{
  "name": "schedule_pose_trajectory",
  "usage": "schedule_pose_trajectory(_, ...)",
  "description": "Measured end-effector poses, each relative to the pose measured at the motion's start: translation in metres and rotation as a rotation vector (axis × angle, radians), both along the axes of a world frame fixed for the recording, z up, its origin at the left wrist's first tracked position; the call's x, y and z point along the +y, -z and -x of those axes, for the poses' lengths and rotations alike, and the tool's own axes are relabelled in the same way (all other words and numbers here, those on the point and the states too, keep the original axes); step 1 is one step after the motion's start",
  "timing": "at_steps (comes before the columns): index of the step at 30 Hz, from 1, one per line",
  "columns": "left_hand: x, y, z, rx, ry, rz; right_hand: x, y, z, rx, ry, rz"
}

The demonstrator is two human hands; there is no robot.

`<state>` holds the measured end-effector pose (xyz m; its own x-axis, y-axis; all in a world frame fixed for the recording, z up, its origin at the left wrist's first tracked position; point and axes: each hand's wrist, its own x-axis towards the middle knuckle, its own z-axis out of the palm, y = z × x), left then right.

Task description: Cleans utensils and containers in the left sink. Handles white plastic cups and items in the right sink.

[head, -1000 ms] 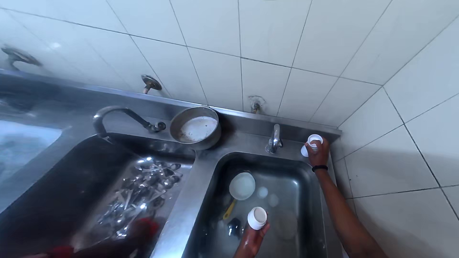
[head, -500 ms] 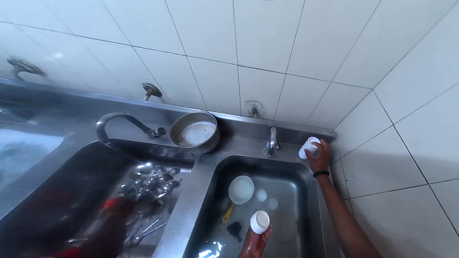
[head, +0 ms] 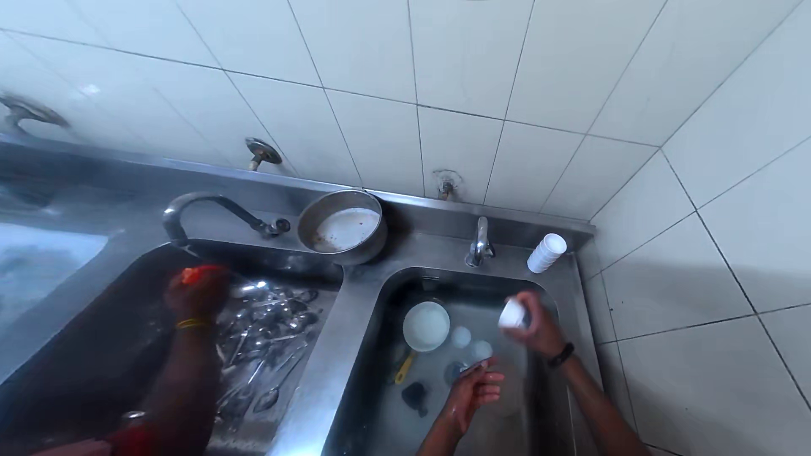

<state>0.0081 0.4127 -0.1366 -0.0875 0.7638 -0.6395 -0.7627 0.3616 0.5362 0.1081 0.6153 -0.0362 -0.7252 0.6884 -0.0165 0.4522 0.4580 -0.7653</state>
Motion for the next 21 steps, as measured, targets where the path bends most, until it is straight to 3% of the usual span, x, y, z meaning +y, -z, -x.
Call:
schedule_pose_trajectory(3, 0.002, 0.026, -0.002, 0.317, 0.042, 0.133, 0.071, -0.020, 0.009, 0.241, 0.374, -0.229)
schedule_pose_trajectory(6, 0.002, 0.059, -0.002, 0.689, 0.213, 0.235, 0.130, -0.019, 0.023, 0.293, 0.476, -0.399)
schedule_pose_trajectory(10, 0.028, 0.077, 0.009, 1.045, 0.490, 0.291, 0.162, 0.009, 0.039, 0.156, 0.535, -0.420)
schedule_pose_trajectory(17, 0.078, 0.146, 0.027, 1.279, 0.733, 0.264, 0.166, 0.042, 0.042, 0.126, 0.569, -0.483)
schedule_pose_trajectory(21, 0.093, 0.145, 0.027, 1.260, 0.854, 0.316, 0.165, 0.035, 0.037, 0.051, 0.526, -0.461)
